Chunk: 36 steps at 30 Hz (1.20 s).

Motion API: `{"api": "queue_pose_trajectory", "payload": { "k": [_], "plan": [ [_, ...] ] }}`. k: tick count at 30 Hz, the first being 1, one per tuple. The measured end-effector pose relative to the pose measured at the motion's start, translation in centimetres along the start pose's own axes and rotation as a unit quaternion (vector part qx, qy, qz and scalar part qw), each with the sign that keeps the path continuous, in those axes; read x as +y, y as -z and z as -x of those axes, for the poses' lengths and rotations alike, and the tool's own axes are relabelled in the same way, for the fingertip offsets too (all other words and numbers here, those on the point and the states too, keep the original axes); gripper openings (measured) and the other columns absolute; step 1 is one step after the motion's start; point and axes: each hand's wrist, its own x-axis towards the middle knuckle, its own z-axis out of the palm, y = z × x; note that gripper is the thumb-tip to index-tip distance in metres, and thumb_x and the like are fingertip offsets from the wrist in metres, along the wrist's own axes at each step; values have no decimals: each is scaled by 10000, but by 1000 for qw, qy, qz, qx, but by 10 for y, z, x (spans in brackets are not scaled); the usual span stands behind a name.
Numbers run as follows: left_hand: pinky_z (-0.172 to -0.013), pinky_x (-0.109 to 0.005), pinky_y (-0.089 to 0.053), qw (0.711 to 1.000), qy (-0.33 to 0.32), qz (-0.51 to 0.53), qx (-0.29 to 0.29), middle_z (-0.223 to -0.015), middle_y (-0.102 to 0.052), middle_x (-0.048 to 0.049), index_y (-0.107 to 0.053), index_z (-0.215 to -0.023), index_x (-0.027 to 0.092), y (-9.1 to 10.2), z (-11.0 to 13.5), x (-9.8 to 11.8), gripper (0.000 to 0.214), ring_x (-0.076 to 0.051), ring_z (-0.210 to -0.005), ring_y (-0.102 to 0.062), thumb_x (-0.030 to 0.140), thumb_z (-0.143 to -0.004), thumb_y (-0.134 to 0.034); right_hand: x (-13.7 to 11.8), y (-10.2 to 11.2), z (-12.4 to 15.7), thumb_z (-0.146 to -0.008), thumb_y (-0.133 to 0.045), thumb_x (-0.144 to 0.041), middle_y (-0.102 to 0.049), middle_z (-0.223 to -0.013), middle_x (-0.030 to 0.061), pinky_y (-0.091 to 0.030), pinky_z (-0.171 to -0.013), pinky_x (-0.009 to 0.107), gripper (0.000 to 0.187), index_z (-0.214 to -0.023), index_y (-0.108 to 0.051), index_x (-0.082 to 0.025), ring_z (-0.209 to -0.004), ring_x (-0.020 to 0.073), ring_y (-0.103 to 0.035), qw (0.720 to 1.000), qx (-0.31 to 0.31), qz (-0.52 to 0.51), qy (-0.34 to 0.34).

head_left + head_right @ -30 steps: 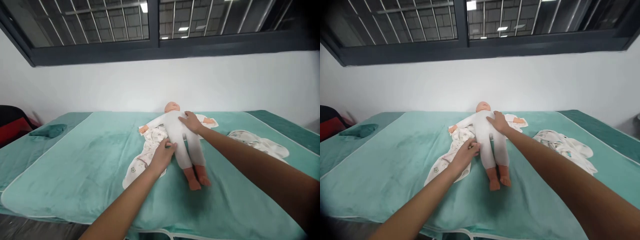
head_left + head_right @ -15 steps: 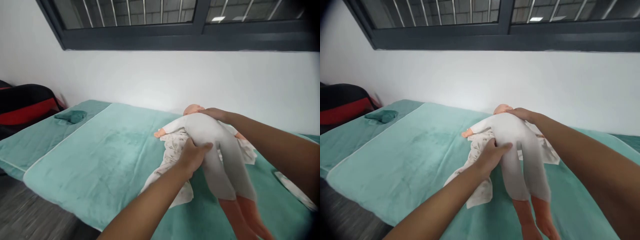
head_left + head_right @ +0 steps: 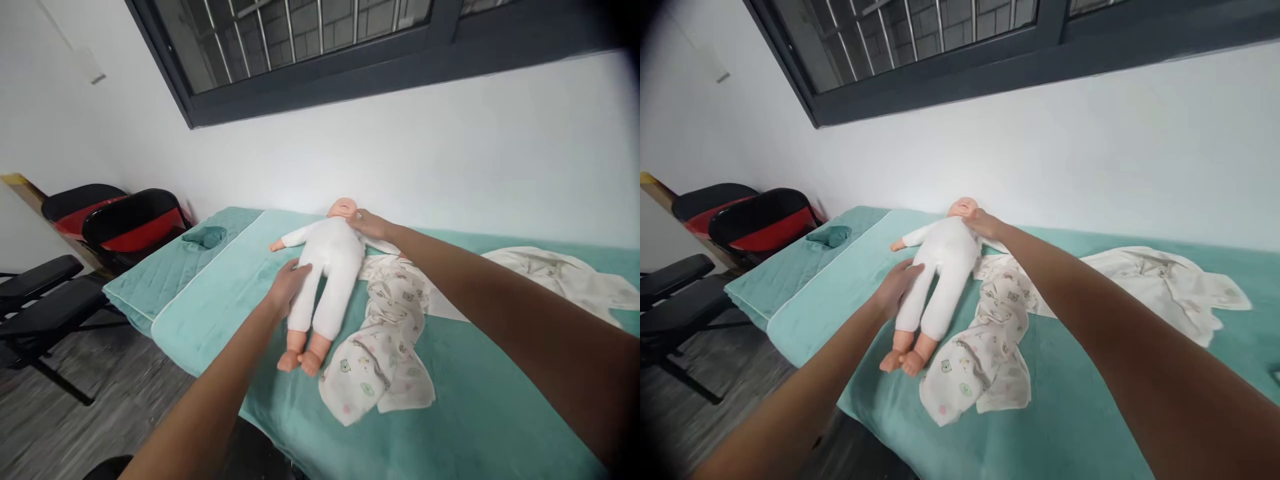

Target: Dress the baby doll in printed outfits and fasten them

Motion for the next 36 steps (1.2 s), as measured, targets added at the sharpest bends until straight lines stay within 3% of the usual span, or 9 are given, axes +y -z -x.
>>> {"api": "queue_pose_trajectory", "payload": {
  "k": [4, 9, 13, 19, 22, 25, 29, 34, 36],
  "plan": [
    [-1115, -475, -416, 948, -159, -263, 77, -1444, -504, -190, -422, -1459, 106, -8, 25, 10, 556, -319, -1360, -471, 94, -903, -410, 47, 44, 61, -955, -452, -536, -655, -1241, 236, -450, -936, 399, 529, -1194, -620, -95, -1142, 334, -615, 985, -23, 131, -108],
    [-1195, -580, -245, 803, -388, -439, -108, -1581, -357, -92, -383, -1497, 294, -40, 55, 36, 775, -331, -1498, -245, -14, -790, -463, 101, 104, 174, -935, -460, -536, -691, -947, 222, -445, -753, 388, 457, -898, -638, -117, -877, 323, -651, 949, -52, 233, -207],
    [-1137, -599, -311, 783, -389, -461, -152, -1418, -521, -121, -620, -1238, 243, -86, 68, 53, 448, -322, -1385, -413, 90, -823, -550, 84, 100, 233, -858, -604, -444, -695, -946, 146, -415, -739, 332, 277, -857, -614, -167, -845, 264, -621, 960, -79, 216, -162],
    [-1175, -538, -274, 800, -488, -344, -59, -1550, -392, -122, -642, -1084, 198, -143, 103, 105, 243, -297, -1437, -341, 143, -900, -495, 12, 73, 288, -880, -560, -350, -657, -898, 29, -403, -778, 273, 158, -824, -568, -202, -852, 181, -576, 993, -79, 83, -29],
    [-1136, -483, -344, 844, -442, -271, -137, -1526, -450, -101, -570, -1204, 216, -155, 116, 130, 354, -274, -1366, -445, 147, -859, -535, -6, 93, 327, -887, -540, -353, -617, -885, 9, -405, -750, 277, 159, -837, -537, -202, -830, 165, -546, 998, -50, 29, -6],
    [-959, -431, -476, 870, -383, -235, -202, -1261, -662, -105, -509, -1308, 213, -162, 124, 142, 528, -290, -1124, -620, 217, -794, -629, -13, 120, 371, -917, -507, -428, -612, -876, 10, -430, -703, 287, 237, -872, -555, -200, -794, 166, -552, 998, -57, -7, -1],
    [-835, -365, -494, 885, -367, -211, -193, -885, -715, -59, -641, -898, 207, -167, 140, 146, 142, -265, -899, -666, 175, -764, -604, -19, 131, 420, -866, -616, -423, -664, -1085, 44, -465, -909, 351, 250, -999, -656, -215, -1031, 228, -601, 994, -105, -24, 26],
    [-825, -305, -485, 933, -337, -105, -66, -1019, -677, -65, -562, -995, 188, -158, 184, 164, 224, -198, -945, -628, 132, -854, -398, -31, 98, 450, -656, -853, -425, -431, -1491, 140, -373, -1100, 469, 1092, -1551, -255, -233, -1322, 318, -461, 988, -57, -144, -20],
    [-831, -280, -493, 947, -319, -17, -13, -1083, -666, -57, -535, -1079, 187, -147, 206, 176, 285, -174, -977, -623, 120, -852, -378, -43, 77, 448, -624, -878, -371, -459, -1470, 133, -435, -1050, 451, 1186, -1568, -171, -248, -1255, 294, -527, 966, -9, -257, -22]
  ]
}}
